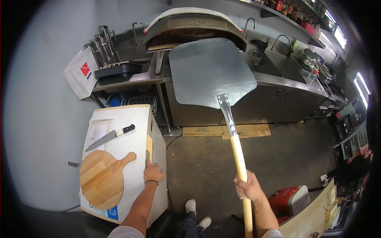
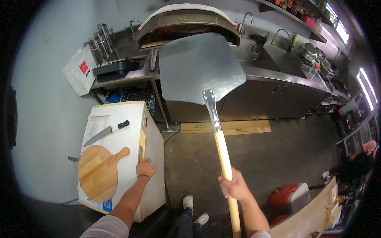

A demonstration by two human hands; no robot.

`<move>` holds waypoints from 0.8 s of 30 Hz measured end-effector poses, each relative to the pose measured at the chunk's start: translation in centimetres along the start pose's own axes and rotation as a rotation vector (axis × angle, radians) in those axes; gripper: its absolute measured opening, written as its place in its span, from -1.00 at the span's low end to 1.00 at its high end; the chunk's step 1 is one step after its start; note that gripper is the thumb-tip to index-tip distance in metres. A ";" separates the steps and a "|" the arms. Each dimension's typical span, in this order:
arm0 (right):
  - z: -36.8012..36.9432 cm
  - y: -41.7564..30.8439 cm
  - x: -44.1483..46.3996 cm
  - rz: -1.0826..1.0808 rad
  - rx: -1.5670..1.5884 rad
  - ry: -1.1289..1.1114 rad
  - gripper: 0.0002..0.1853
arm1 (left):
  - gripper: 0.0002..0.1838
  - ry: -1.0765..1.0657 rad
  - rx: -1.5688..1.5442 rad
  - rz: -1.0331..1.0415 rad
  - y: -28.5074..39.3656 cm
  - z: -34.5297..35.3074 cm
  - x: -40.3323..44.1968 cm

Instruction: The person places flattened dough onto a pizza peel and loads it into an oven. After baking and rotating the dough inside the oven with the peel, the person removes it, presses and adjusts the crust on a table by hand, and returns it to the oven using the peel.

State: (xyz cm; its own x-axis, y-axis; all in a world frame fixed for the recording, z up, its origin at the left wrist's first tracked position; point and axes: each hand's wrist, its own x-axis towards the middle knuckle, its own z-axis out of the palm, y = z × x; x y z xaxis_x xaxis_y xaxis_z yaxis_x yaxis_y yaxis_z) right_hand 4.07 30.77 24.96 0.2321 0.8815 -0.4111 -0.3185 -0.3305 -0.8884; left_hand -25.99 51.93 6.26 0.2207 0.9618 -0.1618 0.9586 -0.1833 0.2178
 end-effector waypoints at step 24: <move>-1.9 -18.1 15.9 0.102 0.135 -0.122 -0.89 | -0.47 -0.104 0.013 -0.060 0.0 -0.4 0.7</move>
State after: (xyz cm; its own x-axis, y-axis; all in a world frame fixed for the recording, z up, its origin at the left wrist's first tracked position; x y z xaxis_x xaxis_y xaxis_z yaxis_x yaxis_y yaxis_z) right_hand 15.27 50.13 34.12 0.0818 0.8827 -0.4628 -0.4567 -0.3795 -0.8046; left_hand -25.89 52.63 6.50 0.1793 0.9450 -0.2734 0.9728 -0.1288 0.1926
